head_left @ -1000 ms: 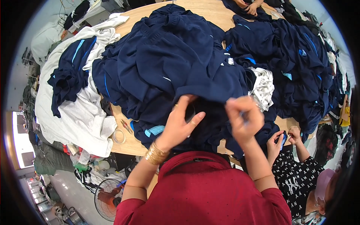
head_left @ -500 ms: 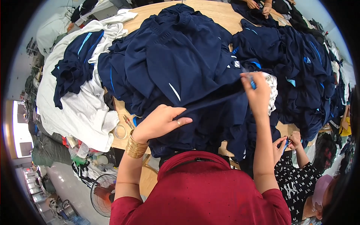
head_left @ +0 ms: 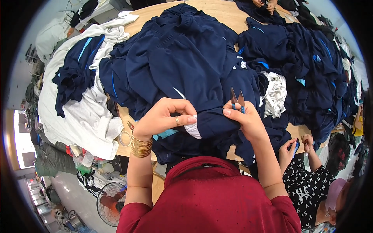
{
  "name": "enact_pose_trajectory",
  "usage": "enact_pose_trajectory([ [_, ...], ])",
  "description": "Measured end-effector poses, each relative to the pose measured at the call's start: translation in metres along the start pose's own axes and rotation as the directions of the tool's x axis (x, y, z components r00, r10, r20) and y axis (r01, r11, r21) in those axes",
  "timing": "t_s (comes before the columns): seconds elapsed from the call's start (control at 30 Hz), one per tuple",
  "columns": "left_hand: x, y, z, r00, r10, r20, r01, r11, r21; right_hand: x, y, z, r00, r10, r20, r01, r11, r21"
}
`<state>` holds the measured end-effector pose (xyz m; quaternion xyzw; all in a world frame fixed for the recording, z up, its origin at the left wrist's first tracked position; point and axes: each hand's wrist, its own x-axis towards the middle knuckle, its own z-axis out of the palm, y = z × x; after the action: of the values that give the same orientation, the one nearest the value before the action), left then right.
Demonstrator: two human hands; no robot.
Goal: Trimming loose threads from navy blue and white garments using specialized thread nippers.
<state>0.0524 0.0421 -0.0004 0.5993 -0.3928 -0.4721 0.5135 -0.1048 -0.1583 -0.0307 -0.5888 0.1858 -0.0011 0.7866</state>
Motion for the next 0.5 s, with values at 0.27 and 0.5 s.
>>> enact_pose_trajectory([
  [0.27, 0.01, 0.001, 0.03, 0.721, 0.51, -0.469, -0.093, 0.742, 0.664, -0.013, -0.009, 0.005, 0.867, -0.436, -0.242, 0.327, 0.864, -0.383],
  [0.5, 0.012, -0.037, 0.079, 0.962, -0.185, -0.202, 0.082, 0.899, -0.43, -0.024, 0.0, 0.001, 0.694, -0.672, 0.259, 0.642, 0.414, -0.645],
])
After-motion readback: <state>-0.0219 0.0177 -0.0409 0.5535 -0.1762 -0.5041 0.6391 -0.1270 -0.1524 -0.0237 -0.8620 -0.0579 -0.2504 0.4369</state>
